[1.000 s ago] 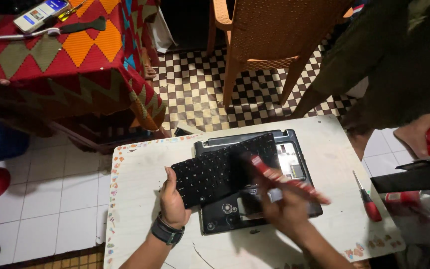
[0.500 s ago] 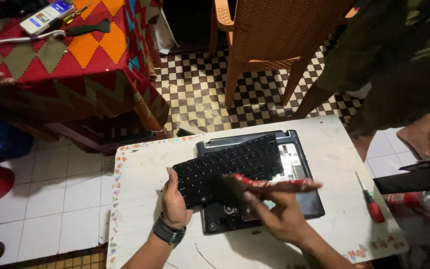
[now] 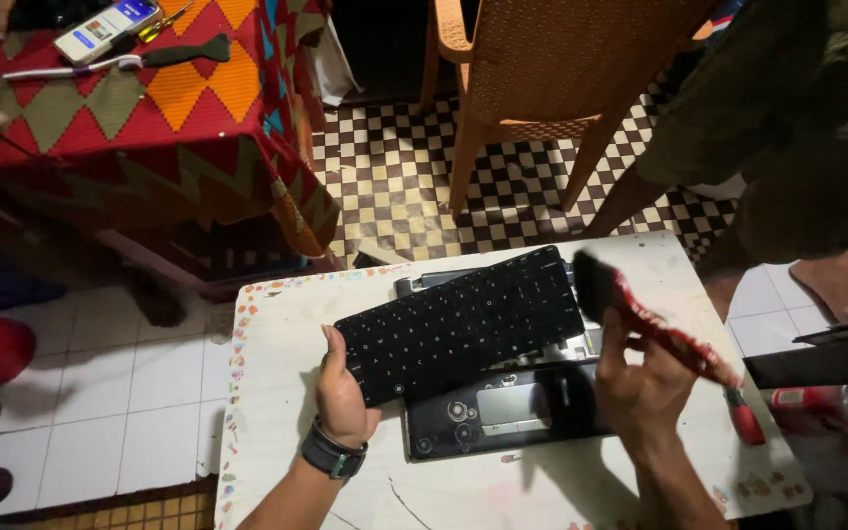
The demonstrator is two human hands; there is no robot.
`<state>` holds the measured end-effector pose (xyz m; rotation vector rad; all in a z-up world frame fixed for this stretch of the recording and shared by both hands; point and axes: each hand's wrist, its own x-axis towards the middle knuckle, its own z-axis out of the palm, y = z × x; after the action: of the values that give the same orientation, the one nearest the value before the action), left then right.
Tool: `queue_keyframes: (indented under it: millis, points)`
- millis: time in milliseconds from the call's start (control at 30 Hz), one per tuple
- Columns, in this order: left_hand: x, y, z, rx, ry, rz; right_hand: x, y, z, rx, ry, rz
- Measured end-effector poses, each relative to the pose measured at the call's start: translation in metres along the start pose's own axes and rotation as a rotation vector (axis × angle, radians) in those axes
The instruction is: Removing and cleaning a laptop keyboard using a screwdriver and a brush
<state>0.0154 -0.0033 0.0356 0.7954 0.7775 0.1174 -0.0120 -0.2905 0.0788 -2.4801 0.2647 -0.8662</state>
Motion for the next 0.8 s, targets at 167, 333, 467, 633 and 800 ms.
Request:
queue_keyframes:
  millis: [167, 333, 467, 633, 800]
  points:
    - [-0.018, 0.013, 0.009, 0.038, -0.107, 0.002, -0.014, -0.012, -0.005, 0.193, -0.006, -0.026]
    - [-0.003, 0.000, -0.001, 0.056, -0.022, 0.031, -0.010, -0.011, 0.001, 0.242, -0.036, 0.013]
    - [-0.006, 0.005, 0.002, -0.084, -0.177, -0.104, -0.034, -0.018, 0.019, 0.109, -0.124, -0.294]
    - [-0.010, 0.006, 0.005, 0.028, -0.021, -0.028, -0.062, -0.013, 0.029, 0.418, -0.281, -0.482]
    - [-0.015, 0.007, 0.004, -0.124, -0.276, -0.032, -0.020, -0.034, 0.000, 0.254, -0.225, -0.160]
